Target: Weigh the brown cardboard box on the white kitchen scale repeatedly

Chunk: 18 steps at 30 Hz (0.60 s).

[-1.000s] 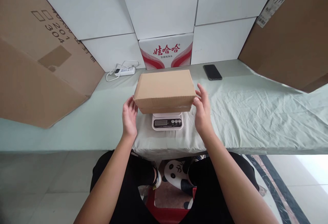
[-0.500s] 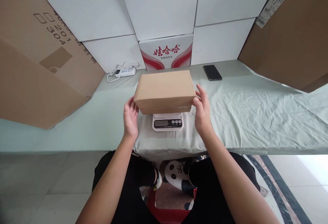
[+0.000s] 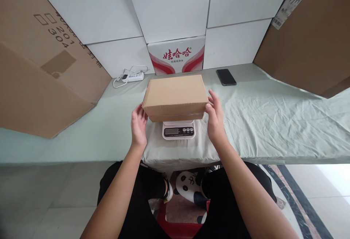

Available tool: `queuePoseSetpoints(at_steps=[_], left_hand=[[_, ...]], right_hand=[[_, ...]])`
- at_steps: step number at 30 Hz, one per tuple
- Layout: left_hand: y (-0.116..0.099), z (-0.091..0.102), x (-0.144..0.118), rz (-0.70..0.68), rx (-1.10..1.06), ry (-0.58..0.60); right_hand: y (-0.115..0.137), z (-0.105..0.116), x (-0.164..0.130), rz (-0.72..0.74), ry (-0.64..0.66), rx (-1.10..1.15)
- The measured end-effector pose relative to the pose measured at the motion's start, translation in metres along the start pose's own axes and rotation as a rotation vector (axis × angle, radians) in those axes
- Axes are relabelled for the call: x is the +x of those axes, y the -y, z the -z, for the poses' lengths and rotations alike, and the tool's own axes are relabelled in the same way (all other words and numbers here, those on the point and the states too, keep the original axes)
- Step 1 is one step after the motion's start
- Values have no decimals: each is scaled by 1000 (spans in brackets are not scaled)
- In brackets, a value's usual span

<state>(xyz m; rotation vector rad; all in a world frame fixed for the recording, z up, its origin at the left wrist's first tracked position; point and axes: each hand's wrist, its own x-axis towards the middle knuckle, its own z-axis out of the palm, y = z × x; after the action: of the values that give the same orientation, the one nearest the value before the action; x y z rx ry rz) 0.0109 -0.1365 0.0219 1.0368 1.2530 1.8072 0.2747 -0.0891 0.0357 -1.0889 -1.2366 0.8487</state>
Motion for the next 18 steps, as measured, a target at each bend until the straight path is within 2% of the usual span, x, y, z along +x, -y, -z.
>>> queuePoseSetpoints(at_steps=[18], left_hand=[[4,1,2,-28,40,-3]], right_hand=[[-3,2,0,17,12,-13]])
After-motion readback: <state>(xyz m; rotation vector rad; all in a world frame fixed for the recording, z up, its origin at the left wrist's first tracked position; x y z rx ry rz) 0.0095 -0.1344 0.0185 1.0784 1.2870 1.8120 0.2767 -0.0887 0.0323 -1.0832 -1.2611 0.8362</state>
